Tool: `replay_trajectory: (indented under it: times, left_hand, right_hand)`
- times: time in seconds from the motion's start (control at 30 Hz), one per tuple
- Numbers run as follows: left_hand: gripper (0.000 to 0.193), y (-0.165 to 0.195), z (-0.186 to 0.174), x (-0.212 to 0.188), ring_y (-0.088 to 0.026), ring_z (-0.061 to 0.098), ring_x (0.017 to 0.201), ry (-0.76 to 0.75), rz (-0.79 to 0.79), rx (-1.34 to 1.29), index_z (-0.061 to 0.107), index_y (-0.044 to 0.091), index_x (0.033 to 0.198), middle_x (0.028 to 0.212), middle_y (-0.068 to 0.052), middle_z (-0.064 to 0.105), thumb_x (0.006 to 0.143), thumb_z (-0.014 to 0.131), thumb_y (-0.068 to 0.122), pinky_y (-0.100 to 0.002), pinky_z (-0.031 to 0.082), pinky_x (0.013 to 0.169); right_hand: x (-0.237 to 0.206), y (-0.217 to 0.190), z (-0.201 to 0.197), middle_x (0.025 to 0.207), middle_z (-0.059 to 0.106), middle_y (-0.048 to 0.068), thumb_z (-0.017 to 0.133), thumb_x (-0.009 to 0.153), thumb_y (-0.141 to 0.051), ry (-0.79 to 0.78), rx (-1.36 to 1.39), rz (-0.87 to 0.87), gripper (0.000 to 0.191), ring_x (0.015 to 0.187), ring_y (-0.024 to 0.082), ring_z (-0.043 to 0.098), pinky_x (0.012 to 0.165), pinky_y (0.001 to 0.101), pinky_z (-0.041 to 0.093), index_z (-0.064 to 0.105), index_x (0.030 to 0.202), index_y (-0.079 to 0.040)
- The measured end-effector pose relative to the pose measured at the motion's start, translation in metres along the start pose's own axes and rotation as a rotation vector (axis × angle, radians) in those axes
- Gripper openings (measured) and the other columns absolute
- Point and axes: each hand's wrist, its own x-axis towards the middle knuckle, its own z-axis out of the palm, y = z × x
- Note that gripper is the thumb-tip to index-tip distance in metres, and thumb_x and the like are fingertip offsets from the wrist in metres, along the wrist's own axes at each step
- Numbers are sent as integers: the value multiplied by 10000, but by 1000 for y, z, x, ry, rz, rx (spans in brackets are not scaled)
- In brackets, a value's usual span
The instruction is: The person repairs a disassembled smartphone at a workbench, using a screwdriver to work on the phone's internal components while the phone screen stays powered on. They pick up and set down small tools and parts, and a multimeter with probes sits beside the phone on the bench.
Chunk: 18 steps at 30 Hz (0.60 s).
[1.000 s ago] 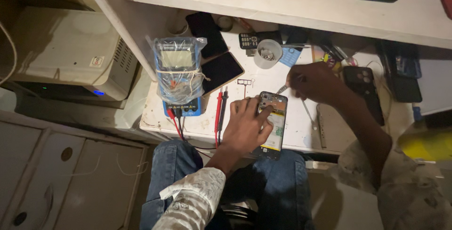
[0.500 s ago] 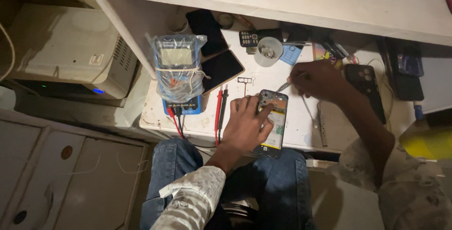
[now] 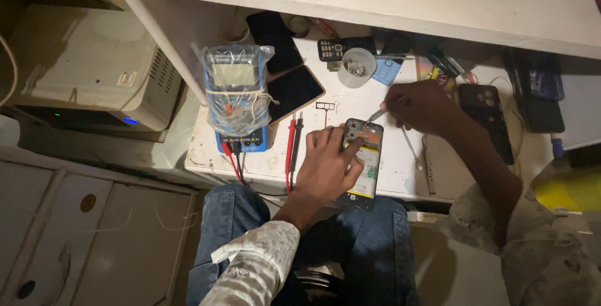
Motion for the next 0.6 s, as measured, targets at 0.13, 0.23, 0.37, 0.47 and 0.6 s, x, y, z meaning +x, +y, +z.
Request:
replay_trajectory:
  times: [0.13,0.23,0.37,0.47,0.6]
  left_hand:
    - [479,-2,2,1,-370,482,1260,-45,-9,11,664,68,1330,1330,-244,548,919,613,309,-537,325,1083]
    - [496,-3,3,1,-377,478,1254,-58,-10,17,656,69,1334,1331,-250,542,910,617,322,-548,319,1072]
    - [497,-3,5,0,-379,484,1254,-69,-20,35,645,79,1338,1334,-247,541,908,619,328,-556,319,1063]
    - [491,-3,5,-1,-372,491,1260,-52,-15,35,639,84,1348,1335,-237,545,920,617,323,-547,327,1081]
    - [503,-2,5,-1,-367,492,1259,-28,-19,43,635,78,1342,1332,-229,550,906,608,329,-543,333,1074]
  right_hand:
    - [1,2,1,740,774,85,642,961,-196,-9,27,12,185,613,153,756,585,317,604,740,989,-41]
    - [1,1,2,750,771,88,650,954,-191,9,-11,-9,183,602,160,751,582,322,597,743,993,-39]
    - [0,-1,1,732,769,97,598,1010,-196,2,-27,9,210,598,169,749,587,324,596,743,1002,-43]
    - [1,-1,0,749,767,86,616,991,-208,2,-30,-2,209,607,170,757,581,325,602,734,992,-35]
    - [0,0,1,740,762,89,596,990,-195,-22,15,7,202,647,164,766,594,323,599,726,1008,-42]
